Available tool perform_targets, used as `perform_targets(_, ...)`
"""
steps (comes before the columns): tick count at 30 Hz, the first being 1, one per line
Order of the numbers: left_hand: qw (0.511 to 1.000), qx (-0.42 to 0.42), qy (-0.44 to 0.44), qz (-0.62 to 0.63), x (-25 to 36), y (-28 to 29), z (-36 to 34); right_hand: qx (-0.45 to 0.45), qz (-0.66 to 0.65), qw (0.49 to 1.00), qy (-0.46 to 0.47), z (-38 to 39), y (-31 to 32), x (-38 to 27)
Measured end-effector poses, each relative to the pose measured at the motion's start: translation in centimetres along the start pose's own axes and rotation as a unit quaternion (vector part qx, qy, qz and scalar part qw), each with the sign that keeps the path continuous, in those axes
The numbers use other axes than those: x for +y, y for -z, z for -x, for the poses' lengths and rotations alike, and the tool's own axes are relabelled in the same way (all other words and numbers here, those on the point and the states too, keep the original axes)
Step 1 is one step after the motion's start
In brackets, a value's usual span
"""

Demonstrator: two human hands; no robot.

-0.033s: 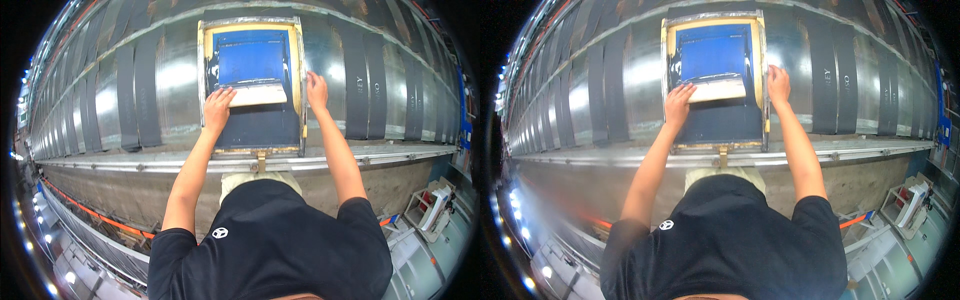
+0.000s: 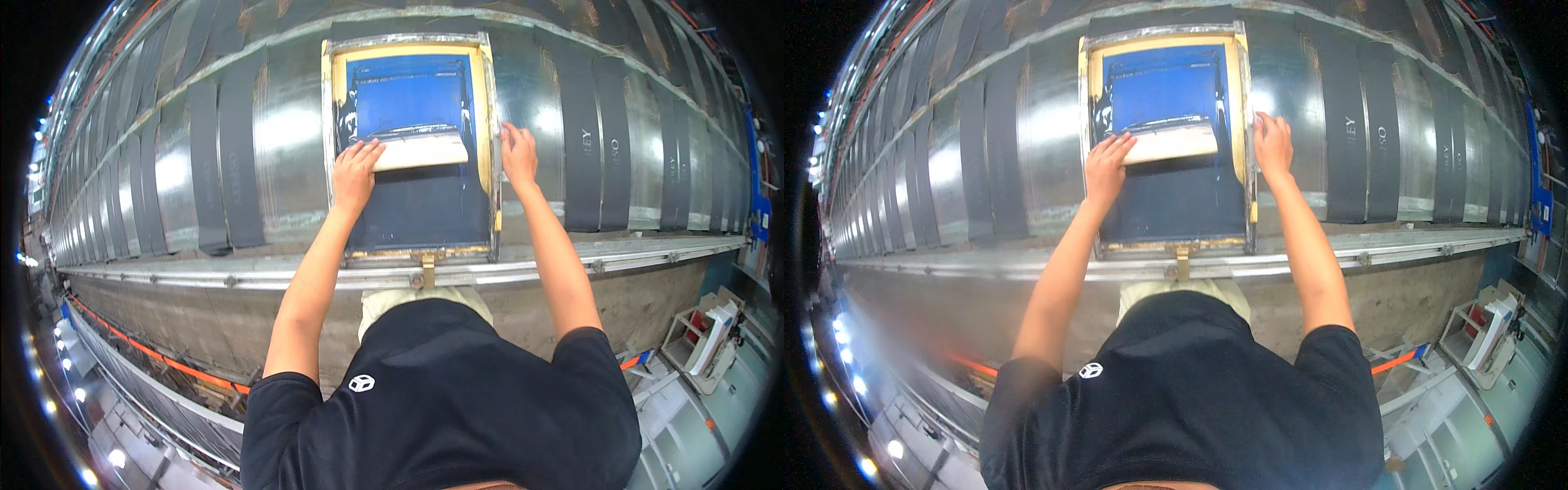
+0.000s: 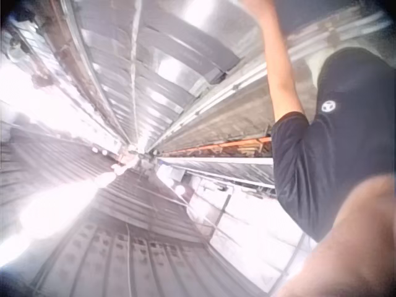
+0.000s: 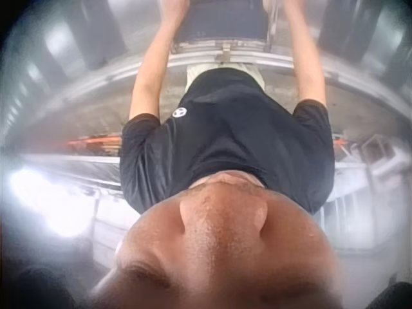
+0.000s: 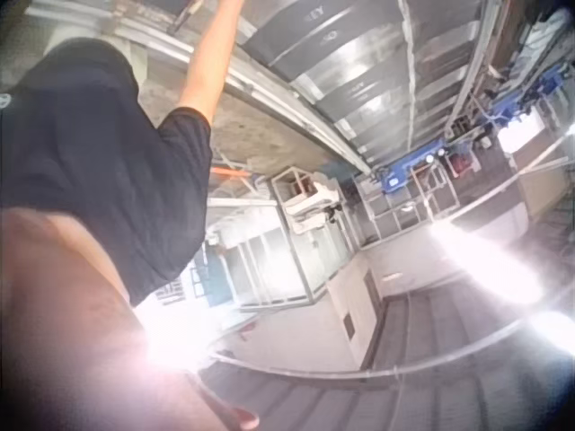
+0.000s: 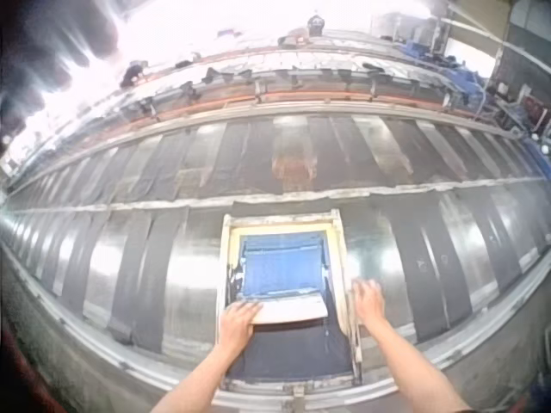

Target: The person uses a white squeegee to spread blue ink across a screen printing frame. They repeatedly pull the squeegee from the top to the bottom of the frame to ensure even coverage of the ink on the mesh surface.

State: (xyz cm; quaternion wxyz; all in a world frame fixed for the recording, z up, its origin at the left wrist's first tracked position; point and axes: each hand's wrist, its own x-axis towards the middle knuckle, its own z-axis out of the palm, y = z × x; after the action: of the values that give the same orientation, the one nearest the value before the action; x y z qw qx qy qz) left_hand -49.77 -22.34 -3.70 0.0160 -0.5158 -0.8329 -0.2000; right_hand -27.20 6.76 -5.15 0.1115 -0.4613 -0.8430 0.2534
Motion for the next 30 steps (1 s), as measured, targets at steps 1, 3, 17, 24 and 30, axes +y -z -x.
perform_targets(1,1.0,0.003,-0.002,0.009,-0.9,-0.4,-2.1,-0.008,0.069,0.997,0.033,-0.2,0.9,0.1)
perform_targets(3,0.999,0.011,-0.002,0.037,-2.7,-0.7,-5.6,0.017,0.178,0.974,0.139,-0.7,2.1,-1.0)
perform_targets(17,0.992,-0.101,0.053,0.049,-0.4,1.2,-6.8,-0.094,-0.029,0.963,0.252,-0.6,-1.7,-7.0)
perform_targets(24,0.994,-0.089,0.043,0.052,4.2,2.8,8.4,-0.162,-0.054,0.959,0.225,14.7,1.1,-5.5)
perform_targets(30,0.994,-0.089,0.033,0.056,4.2,3.3,8.2,-0.154,-0.053,0.957,0.242,14.1,1.7,-5.6)
